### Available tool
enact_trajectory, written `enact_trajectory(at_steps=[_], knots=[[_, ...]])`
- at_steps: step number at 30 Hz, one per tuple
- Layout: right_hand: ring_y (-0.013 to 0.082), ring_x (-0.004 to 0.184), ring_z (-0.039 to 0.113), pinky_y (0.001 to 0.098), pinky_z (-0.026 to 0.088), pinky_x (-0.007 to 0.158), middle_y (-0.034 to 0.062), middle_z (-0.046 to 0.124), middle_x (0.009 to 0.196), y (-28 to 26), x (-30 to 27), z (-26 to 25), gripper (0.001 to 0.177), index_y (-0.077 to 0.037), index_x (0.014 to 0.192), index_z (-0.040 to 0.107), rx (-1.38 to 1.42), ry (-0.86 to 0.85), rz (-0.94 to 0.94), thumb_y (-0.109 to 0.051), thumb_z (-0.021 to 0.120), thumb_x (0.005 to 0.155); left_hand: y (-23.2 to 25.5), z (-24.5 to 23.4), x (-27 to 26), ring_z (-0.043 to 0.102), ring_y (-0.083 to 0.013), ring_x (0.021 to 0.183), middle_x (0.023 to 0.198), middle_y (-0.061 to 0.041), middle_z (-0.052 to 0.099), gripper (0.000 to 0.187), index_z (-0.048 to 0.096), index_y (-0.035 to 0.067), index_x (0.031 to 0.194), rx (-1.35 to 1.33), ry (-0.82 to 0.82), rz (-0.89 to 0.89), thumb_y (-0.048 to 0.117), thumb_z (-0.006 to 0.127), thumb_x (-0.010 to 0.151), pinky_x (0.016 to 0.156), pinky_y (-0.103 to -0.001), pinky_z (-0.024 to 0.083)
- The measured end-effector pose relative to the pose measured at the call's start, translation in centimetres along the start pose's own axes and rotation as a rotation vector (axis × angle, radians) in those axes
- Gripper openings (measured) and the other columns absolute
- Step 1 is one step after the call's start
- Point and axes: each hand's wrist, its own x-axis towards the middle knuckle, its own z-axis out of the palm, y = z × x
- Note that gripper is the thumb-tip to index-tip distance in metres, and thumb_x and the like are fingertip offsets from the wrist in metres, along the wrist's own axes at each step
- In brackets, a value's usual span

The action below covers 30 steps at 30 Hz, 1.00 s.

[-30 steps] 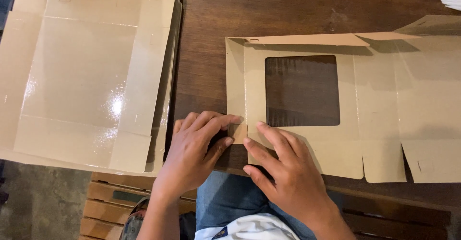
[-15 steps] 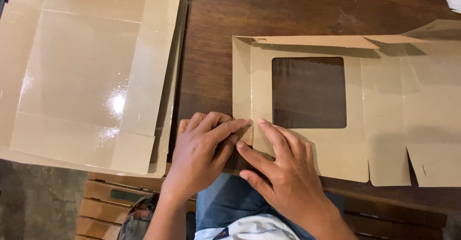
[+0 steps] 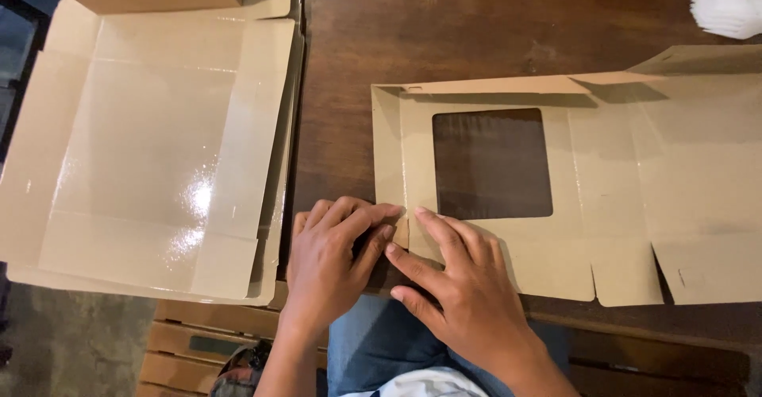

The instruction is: The person folds and presses the flaps of a flat cardboard box to form its three-dimensional shape. They align and secure the side and bottom flaps by hand, creating a partially assembled box with a clear window on one side.

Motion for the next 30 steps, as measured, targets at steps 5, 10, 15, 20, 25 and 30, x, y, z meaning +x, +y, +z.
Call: enact_trajectory(at_steps=[5, 10, 15, 20, 25, 30], knots=[[0.0327, 0.132, 0.049, 0.0537, 0.044, 0.093, 0.0111, 0.049, 0.153, 0.07, -0.19, -0.11, 0.039, -0.031, 0.131, 0.070, 0.018, -0.011, 0.016, -0.050, 0.053, 0.100, -0.08, 0.36, 0.03, 0.057, -0.0181, 0.083, 0.095, 0.009, 0.068, 0.021, 0.074, 0.030, 0.117, 0.015, 0.025, 0.011, 0.029, 0.059, 0.102, 0.072, -0.036, 0.036], [0.0318, 0.132, 0.049, 0.0522, 0.045, 0.093, 0.0121, 0.050, 0.152, 0.10, -0.22, -0.23, 0.039, -0.027, 0.130, 0.070, 0.031, 0.012, -0.009, -0.047, 0.058, 0.098, -0.01, 0.31, -0.03, 0.056, -0.0193, 0.082, 0.091, 0.008, 0.066, 0.023, 0.074, 0.030, 0.118, 0.016, -0.005, -0.012, 0.031, 0.057, 0.102, 0.070, -0.037, 0.034], [0.0323, 0.130, 0.051, 0.0520, 0.045, 0.099, 0.0139, 0.054, 0.149, 0.44, -0.36, 0.01, 0.036, -0.019, 0.127, 0.070, 0.076, 0.077, -0.037, -0.038, 0.064, 0.097, -0.10, 0.47, -0.14, 0.056, -0.0193, 0.082, 0.092, 0.008, 0.066, 0.023, 0.074, 0.030, 0.117, 0.021, 0.005, -0.011, 0.030, 0.058, 0.101, 0.071, -0.037, 0.034], [0.0316, 0.129, 0.052, 0.0505, 0.044, 0.102, 0.0139, 0.057, 0.145, 0.68, -0.64, 0.10, 0.029, -0.012, 0.118, 0.072, 0.137, 0.104, -0.037, -0.031, 0.065, 0.097, 0.01, 0.55, -0.24, 0.058, -0.0191, 0.084, 0.094, 0.008, 0.067, 0.023, 0.074, 0.029, 0.118, 0.030, 0.024, 0.000, 0.028, 0.059, 0.101, 0.073, -0.037, 0.036], [0.0317, 0.127, 0.054, 0.0490, 0.045, 0.103, 0.0141, 0.059, 0.143, 0.71, -0.59, 0.10, 0.027, -0.013, 0.118, 0.073, 0.118, 0.136, -0.050, -0.028, 0.067, 0.097, 0.07, 0.50, -0.12, 0.057, -0.0204, 0.084, 0.094, 0.008, 0.067, 0.023, 0.074, 0.031, 0.118, 0.037, 0.012, -0.008, 0.029, 0.059, 0.100, 0.071, -0.038, 0.035], [0.0316, 0.127, 0.054, 0.0493, 0.046, 0.102, 0.0136, 0.058, 0.144, 0.58, -0.52, -0.01, 0.027, -0.013, 0.119, 0.073, 0.111, 0.126, -0.047, -0.028, 0.066, 0.097, 0.35, 0.19, -0.17, 0.057, -0.0198, 0.084, 0.093, 0.008, 0.067, 0.022, 0.073, 0.028, 0.116, 0.021, 0.026, 0.008, 0.028, 0.058, 0.101, 0.071, -0.037, 0.034]])
